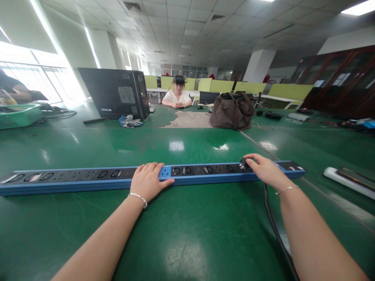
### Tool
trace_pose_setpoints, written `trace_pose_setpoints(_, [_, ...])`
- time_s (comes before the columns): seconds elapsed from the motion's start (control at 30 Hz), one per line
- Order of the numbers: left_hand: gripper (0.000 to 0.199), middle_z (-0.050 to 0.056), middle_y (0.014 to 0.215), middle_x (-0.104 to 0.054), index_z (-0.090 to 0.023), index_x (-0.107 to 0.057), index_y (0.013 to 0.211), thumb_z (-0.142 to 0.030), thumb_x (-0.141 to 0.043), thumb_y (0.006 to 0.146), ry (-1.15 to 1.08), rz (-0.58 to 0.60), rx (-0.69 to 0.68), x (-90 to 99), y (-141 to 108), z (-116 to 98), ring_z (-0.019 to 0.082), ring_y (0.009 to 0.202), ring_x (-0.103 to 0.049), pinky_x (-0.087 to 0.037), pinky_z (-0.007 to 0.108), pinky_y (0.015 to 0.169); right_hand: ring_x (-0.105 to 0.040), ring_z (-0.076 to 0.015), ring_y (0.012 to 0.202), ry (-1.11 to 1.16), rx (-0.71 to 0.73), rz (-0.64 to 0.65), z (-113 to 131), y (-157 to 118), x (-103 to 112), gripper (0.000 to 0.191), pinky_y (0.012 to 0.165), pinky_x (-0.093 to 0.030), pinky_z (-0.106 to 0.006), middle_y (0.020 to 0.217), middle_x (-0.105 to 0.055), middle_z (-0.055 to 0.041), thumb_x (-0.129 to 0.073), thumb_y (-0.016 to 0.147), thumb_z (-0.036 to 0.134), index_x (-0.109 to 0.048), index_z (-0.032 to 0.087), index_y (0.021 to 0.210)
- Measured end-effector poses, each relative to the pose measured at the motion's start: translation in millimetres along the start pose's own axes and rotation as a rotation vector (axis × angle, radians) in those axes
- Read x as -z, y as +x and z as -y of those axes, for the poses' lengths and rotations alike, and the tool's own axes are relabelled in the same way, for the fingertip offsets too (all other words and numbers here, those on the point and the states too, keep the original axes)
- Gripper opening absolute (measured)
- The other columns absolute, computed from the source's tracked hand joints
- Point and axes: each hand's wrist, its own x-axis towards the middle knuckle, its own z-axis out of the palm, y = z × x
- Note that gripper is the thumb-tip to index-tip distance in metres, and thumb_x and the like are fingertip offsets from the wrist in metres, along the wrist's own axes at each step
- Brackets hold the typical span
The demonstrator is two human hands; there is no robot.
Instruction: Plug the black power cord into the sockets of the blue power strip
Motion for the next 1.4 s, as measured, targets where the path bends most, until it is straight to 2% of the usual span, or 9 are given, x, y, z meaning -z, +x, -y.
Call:
trace_pose_setpoints(0.13, [0.067, 0.009, 0.118, -0.062, -0.022, -0.055, 0.121, -0.071, -0.038, 0.077, -0.004, 0.007, 0.007, 0.1, 0, 0, 0.026, 0.111, -0.054, -0.034, 0.042, 0.100, -0.063, -0.0193, 0.084, -0.148, 0.016, 0.058, -2, 1, -7, 0.032, 0.070, -0.045, -0.026, 0.093, -0.070, -0.0043, -0.043, 0.082, 0.034, -0.066, 0.021, 0.099])
trace_pose_setpoints(0.33, [0.069, 0.010, 0.119, -0.062, -0.021, -0.055, 0.122, -0.071, -0.038, 0.077, -0.006, 0.006, 0.005, 0.4, 0, 0, 0.026, 0.111, -0.054, -0.034, 0.043, 0.099, -0.063, -0.0206, 0.087, -0.239, 0.013, 0.101, 0, 0, -12, 0.034, 0.071, -0.044, -0.027, 0.097, -0.070, -0.0053, -0.039, 0.085, 0.035, -0.064, 0.022, 0.105])
trace_pose_setpoints(0.57, [0.070, 0.010, 0.120, -0.061, -0.020, -0.054, 0.122, -0.071, -0.038, 0.078, 0.004, 0.025, 0.009, 2.6, 1, -1, 0.026, 0.111, -0.054, -0.035, 0.043, 0.099, -0.064, -0.0237, 0.080, -0.394, -0.014, 0.110, 3, -5, -19, 0.040, 0.065, -0.042, -0.030, 0.089, -0.070, -0.0076, -0.034, 0.087, 0.039, -0.059, 0.023, 0.113])
trace_pose_setpoints(0.73, [0.070, 0.010, 0.120, -0.061, -0.019, -0.054, 0.122, -0.071, -0.038, 0.078, 0.000, 0.025, 0.013, 2.7, 1, -2, 0.027, 0.111, -0.054, -0.035, 0.044, 0.099, -0.064, -0.0246, 0.081, -0.447, -0.005, 0.132, 5, 0, -18, 0.039, 0.066, -0.042, -0.031, 0.091, -0.070, -0.0083, -0.034, 0.086, 0.039, -0.060, 0.024, 0.111])
trace_pose_setpoints(0.93, [0.069, 0.010, 0.121, -0.061, -0.020, -0.054, 0.123, -0.070, -0.039, 0.078, -0.020, 0.022, 0.015, 2.4, 0, -2, 0.027, 0.113, -0.053, -0.034, 0.045, 0.101, -0.065, -0.0253, 0.081, -0.526, -0.109, 0.168, 26, -2, -16, 0.038, 0.068, -0.043, -0.033, 0.091, -0.070, -0.0098, -0.031, 0.087, 0.034, -0.060, 0.026, 0.109])
trace_pose_setpoints(1.1, [0.069, 0.011, 0.121, -0.061, -0.019, -0.054, 0.123, -0.070, -0.038, 0.078, -0.021, 0.022, 0.012, 2.3, 0, -1, 0.027, 0.113, -0.053, -0.033, 0.045, 0.101, -0.066, -0.0286, 0.074, -0.609, -0.136, 0.110, 40, -17, -23, 0.043, 0.064, -0.044, -0.037, 0.082, -0.069, -0.0148, -0.022, 0.091, 0.034, -0.059, 0.022, 0.108])
trace_pose_setpoints(1.23, [0.068, 0.010, 0.121, -0.061, -0.022, -0.054, 0.123, -0.071, -0.039, 0.077, -0.027, 0.024, 0.015, 2.0, 0, 0, 0.027, 0.113, -0.053, -0.033, 0.045, 0.101, -0.067, -0.0280, 0.072, -0.644, -0.067, 0.067, 37, -19, -27, 0.040, 0.067, -0.044, -0.037, 0.075, -0.069, -0.0143, -0.024, 0.091, 0.032, -0.058, 0.020, 0.107])
trace_pose_setpoints(1.4, [0.069, 0.010, 0.121, -0.061, -0.021, -0.053, 0.123, -0.070, -0.039, 0.078, -0.014, 0.025, 0.016, 0.9, 0, 0, 0.027, 0.113, -0.053, -0.033, 0.044, 0.102, -0.066, -0.0272, 0.070, -0.576, -0.114, 0.081, 30, -15, -26, 0.040, 0.064, -0.044, -0.036, 0.078, -0.069, -0.0129, -0.025, 0.091, 0.036, -0.059, 0.023, 0.108])
